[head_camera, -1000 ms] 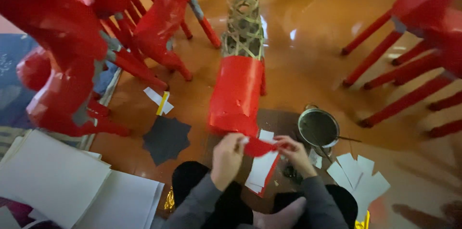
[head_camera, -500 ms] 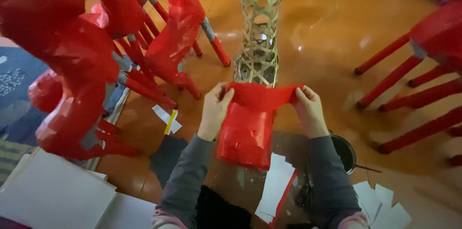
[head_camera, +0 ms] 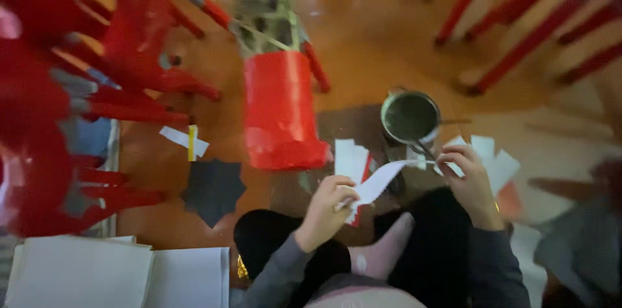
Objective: Decorating a woven bamboo structure with red and white paper strips using glue and scissors
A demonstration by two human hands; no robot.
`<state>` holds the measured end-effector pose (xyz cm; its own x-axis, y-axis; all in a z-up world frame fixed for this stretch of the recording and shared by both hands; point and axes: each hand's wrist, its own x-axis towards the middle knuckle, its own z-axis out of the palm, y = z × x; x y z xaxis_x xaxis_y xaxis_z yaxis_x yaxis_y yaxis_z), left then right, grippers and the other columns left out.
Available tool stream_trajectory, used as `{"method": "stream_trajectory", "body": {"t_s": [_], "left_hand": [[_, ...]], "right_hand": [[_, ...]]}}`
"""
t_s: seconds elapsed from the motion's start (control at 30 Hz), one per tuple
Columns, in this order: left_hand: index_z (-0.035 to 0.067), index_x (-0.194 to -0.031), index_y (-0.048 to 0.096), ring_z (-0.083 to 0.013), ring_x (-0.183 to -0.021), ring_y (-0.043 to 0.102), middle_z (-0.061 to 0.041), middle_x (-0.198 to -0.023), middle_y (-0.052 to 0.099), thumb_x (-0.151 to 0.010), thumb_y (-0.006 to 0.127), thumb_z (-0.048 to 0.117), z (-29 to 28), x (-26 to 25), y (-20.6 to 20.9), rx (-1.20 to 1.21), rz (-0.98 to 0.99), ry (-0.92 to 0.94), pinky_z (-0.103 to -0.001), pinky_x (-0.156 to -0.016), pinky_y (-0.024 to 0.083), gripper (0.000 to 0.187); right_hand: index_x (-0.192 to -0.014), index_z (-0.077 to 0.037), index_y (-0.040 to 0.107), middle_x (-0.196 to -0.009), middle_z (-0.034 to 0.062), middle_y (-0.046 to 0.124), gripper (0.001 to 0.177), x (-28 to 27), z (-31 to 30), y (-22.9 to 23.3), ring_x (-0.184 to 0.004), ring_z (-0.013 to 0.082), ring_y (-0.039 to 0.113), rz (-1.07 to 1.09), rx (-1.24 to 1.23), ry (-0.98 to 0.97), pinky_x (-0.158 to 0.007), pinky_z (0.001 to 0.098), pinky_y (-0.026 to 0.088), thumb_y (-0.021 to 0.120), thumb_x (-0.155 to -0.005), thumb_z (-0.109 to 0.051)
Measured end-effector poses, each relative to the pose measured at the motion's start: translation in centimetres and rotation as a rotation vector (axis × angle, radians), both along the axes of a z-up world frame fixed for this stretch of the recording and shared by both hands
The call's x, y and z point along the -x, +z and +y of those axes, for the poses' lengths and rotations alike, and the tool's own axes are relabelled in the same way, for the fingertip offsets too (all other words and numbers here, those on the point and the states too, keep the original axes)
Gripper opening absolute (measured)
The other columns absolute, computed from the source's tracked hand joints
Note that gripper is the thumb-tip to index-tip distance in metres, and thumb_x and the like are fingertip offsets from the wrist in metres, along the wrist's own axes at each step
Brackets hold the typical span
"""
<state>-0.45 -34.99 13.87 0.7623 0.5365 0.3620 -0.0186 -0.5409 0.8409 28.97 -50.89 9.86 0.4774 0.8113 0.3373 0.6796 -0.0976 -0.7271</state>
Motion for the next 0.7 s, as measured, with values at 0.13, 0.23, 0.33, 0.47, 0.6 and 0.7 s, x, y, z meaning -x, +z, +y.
{"method": "stream_trajectory", "body": {"t_s": [0.13,0.23,0.33,0.47,0.6,0.7], "left_hand": [[0.011,-0.085,0.063,-0.0337,-0.114,0.057,-0.009,-0.109,0.058,-0.069,0.067,-0.007,-6.0,-4.4,-6.4,-0.185,0.057,-0.093,-0.045,-0.098,0.044,0.025],[0.009,-0.084,0.061,-0.0367,-0.115,0.056,-0.013,-0.107,0.059,-0.073,0.069,-0.002,-8.9,-6.3,-10.6,-0.292,0.053,-0.186,-0.047,-0.1,0.042,0.018],[0.004,-0.081,0.059,-0.0427,-0.114,0.055,-0.021,-0.105,0.058,-0.078,0.067,0.0,-11.3,-6.8,-12.2,-0.159,0.116,-0.279,-0.051,-0.1,0.039,0.009],[0.008,-0.08,0.064,-0.0393,-0.121,0.052,-0.016,-0.111,0.059,-0.085,0.059,0.0,-12.2,-6.7,-16.2,-0.386,0.218,-0.338,-0.051,-0.105,0.036,0.01],[0.006,-0.082,0.062,-0.0436,-0.12,0.052,-0.02,-0.114,0.057,-0.082,0.06,-0.003,-12.4,-6.3,-17.9,-0.417,0.214,-0.396,-0.053,-0.102,0.039,0.009],[0.011,-0.088,0.065,-0.041,-0.124,0.05,-0.017,-0.123,0.056,-0.079,0.057,-0.003,-12.5,-6.6,-17.2,-0.475,0.274,-0.409,-0.053,-0.106,0.036,0.018]], "right_hand": [[-0.092,-0.012,0.069,-0.112,0.0079,0.061,0.016,-0.8,-11.6,-7.5,-0.113,0.0291,0.059,-0.111,0.036,-0.332,-0.1,0.0402,0.046,0.075,-0.082,-0.001],[-0.093,-0.012,0.066,-0.115,0.0088,0.059,0.017,0.8,-18.4,-12.6,-0.116,0.0308,0.059,-0.103,0.065,-0.518,-0.1,0.0397,0.046,0.073,-0.083,0.0],[-0.092,-0.009,0.064,-0.116,0.0114,0.057,0.014,3.9,-22.9,-15.7,-0.119,0.0342,0.056,-0.095,0.059,-0.63,-0.101,0.0397,0.045,0.07,-0.084,0.002],[-0.085,-0.001,0.059,-0.108,0.0202,0.055,0.009,7.2,-23.4,-11.7,-0.129,0.0502,0.044,-0.152,0.026,-0.631,-0.104,0.0473,0.041,0.067,-0.083,0.002],[-0.105,-0.011,0.064,-0.122,0.014,0.054,0.03,9.3,-27.1,-18.8,-0.122,0.0395,0.051,0.074,0.224,-0.682,-0.103,0.0467,0.043,0.063,-0.08,0.004],[-0.116,-0.01,0.061,-0.124,0.0162,0.053,0.045,8.9,-28.6,-19.3,-0.12,0.0423,0.051,0.259,0.284,-0.773,-0.102,0.0503,0.042,0.054,-0.077,0.011]]}}
